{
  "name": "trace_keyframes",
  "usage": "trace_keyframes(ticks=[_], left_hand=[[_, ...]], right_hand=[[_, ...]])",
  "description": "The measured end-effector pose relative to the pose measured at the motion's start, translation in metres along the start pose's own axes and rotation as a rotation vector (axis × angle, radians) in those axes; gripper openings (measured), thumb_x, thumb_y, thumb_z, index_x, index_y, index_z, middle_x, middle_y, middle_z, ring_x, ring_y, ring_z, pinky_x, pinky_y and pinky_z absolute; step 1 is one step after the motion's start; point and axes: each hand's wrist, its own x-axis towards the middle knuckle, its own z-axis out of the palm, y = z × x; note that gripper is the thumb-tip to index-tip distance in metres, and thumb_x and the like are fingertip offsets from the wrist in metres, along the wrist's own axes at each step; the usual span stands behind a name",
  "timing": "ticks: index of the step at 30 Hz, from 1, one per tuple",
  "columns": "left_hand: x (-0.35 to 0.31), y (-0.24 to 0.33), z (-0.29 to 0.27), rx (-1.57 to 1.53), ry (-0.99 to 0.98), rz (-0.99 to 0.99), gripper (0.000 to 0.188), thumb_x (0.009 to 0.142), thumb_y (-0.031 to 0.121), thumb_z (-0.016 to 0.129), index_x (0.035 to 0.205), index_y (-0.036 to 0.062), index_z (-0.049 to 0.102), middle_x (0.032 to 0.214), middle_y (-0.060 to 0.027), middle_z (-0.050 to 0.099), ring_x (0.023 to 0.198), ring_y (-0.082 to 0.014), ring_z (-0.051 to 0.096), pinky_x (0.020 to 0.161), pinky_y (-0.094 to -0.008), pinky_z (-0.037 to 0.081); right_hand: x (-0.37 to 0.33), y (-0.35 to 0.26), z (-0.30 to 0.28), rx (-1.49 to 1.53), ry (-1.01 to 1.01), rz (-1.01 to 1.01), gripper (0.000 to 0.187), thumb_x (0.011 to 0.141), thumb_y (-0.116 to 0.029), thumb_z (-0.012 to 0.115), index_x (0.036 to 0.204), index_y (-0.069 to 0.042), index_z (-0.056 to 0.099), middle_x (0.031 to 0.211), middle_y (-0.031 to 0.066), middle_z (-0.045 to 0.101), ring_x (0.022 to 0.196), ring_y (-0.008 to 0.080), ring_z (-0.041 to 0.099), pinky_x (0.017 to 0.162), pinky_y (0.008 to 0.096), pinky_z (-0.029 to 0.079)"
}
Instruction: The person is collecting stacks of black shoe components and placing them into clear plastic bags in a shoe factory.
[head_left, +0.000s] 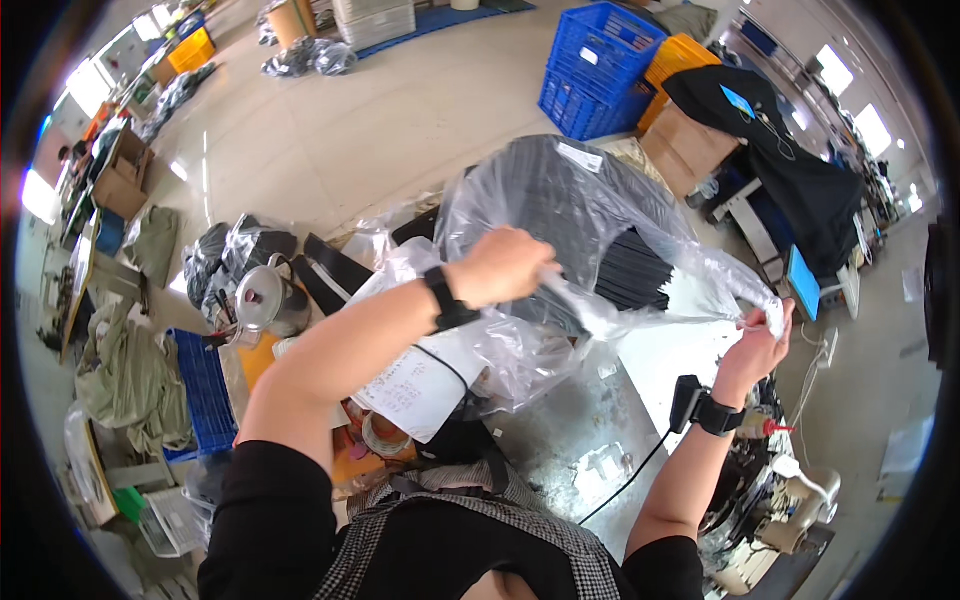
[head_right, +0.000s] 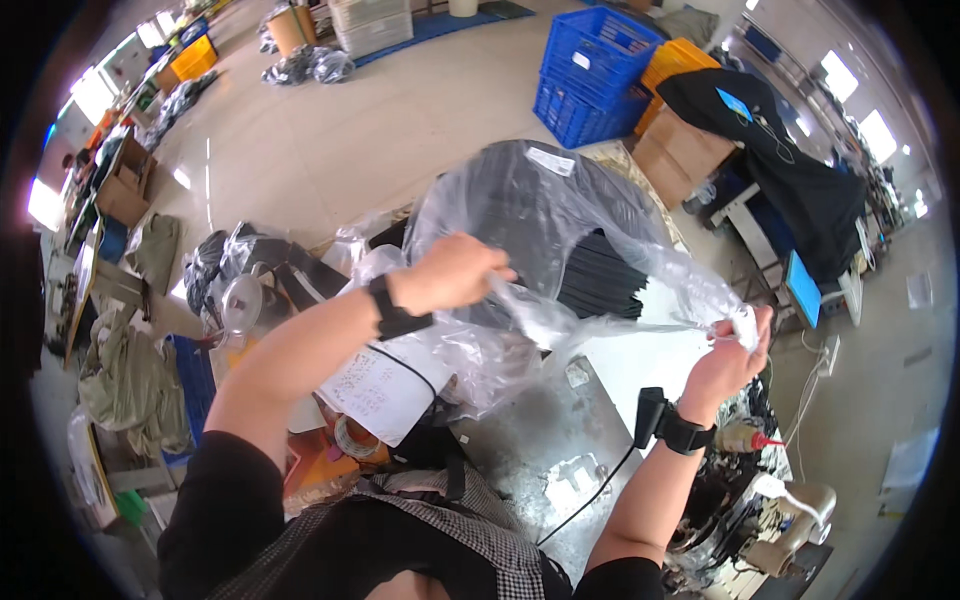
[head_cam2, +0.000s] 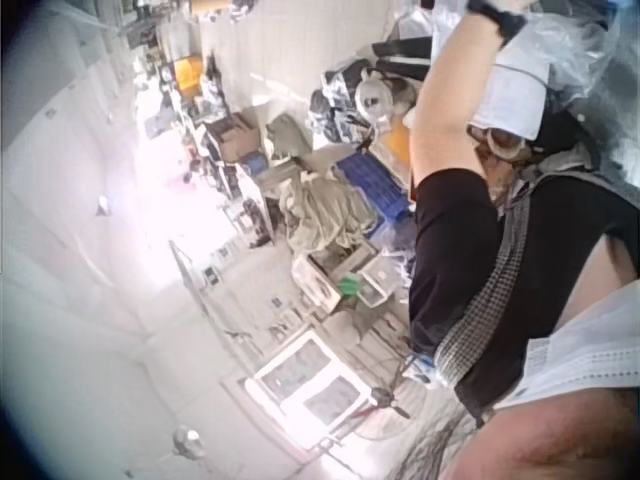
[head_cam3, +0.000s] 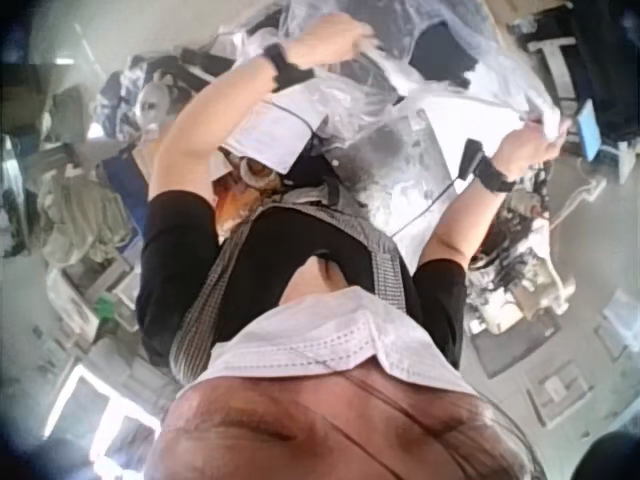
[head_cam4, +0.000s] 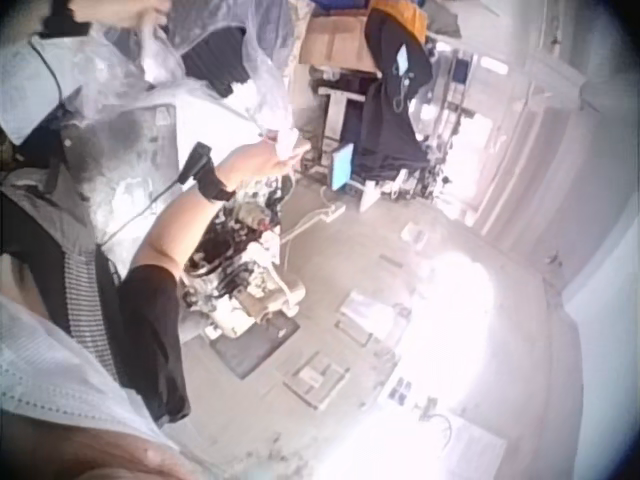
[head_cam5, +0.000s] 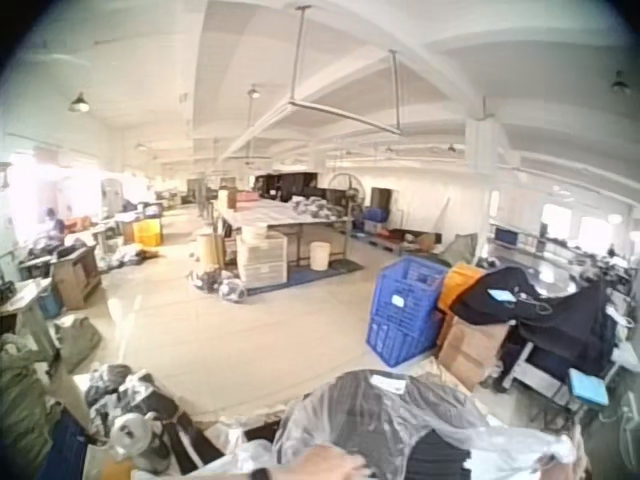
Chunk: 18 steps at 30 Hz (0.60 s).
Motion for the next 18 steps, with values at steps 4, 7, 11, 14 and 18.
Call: trace_keyframes(ticks=[4, 7, 11, 14, 18], left_hand=[[-0.023, -0.023, -0.031, -0.043, 0.186, 0.057, 0.029, 0.090, 0.022, 0.057, 0.069, 0.0036, 0.049, 0.063, -0.0181, 0.051, 0.060, -0.0382, 0.051, 0.052, -0.0433, 0.038], [-0.029, -0.012, -0.063, -0.089, 0.212, -0.080, 0.025, 0.089, 0.028, 0.058, 0.081, 0.0038, 0.062, 0.070, -0.0186, 0.060, 0.063, -0.0353, 0.058, 0.057, -0.0414, 0.045], [-0.029, -0.009, -0.102, -0.079, 0.364, -0.413, 0.031, 0.084, 0.033, 0.066, 0.077, 0.0037, 0.061, 0.063, -0.0081, 0.056, 0.053, -0.0185, 0.050, 0.052, -0.0311, 0.041], [-0.035, -0.010, -0.131, -0.183, 0.451, -0.312, 0.032, 0.079, 0.031, 0.074, 0.070, 0.0049, 0.058, 0.060, 0.0004, 0.052, 0.054, -0.0091, 0.047, 0.050, -0.0257, 0.038], [-0.033, 0.024, -0.157, -0.350, 0.333, -0.204, 0.029, 0.073, 0.021, 0.080, 0.069, 0.0072, 0.055, 0.062, 0.0060, 0.051, 0.059, -0.0038, 0.047, 0.052, -0.0209, 0.037]], right_hand=[[0.008, -0.013, -0.029, -0.111, 0.052, -0.006, 0.022, 0.097, -0.022, 0.053, 0.092, -0.002, 0.062, 0.081, 0.0009, 0.059, 0.065, 0.0055, 0.049, 0.061, 0.0188, 0.039], [0.007, -0.019, -0.033, -0.166, 0.027, 0.005, 0.025, 0.097, -0.020, 0.052, 0.107, 0.000, 0.063, 0.099, 0.0043, 0.063, 0.074, 0.0062, 0.052, 0.065, 0.0184, 0.041], [0.003, -0.029, -0.027, -0.056, -0.124, 0.071, 0.031, 0.087, 0.006, 0.042, 0.113, 0.004, 0.059, 0.112, 0.0093, 0.060, 0.079, 0.0066, 0.054, 0.066, 0.0178, 0.042], [0.003, -0.036, -0.022, -0.027, -0.050, 0.091, 0.043, 0.080, 0.010, 0.039, 0.119, 0.006, 0.055, 0.111, 0.0111, 0.061, 0.074, 0.0071, 0.053, 0.067, 0.0200, 0.043], [0.002, -0.042, -0.016, 0.141, -0.334, 0.137, 0.044, 0.086, 0.002, 0.046, 0.130, 0.003, 0.046, 0.109, 0.0135, 0.062, 0.065, 0.0074, 0.049, 0.064, 0.0227, 0.041]])
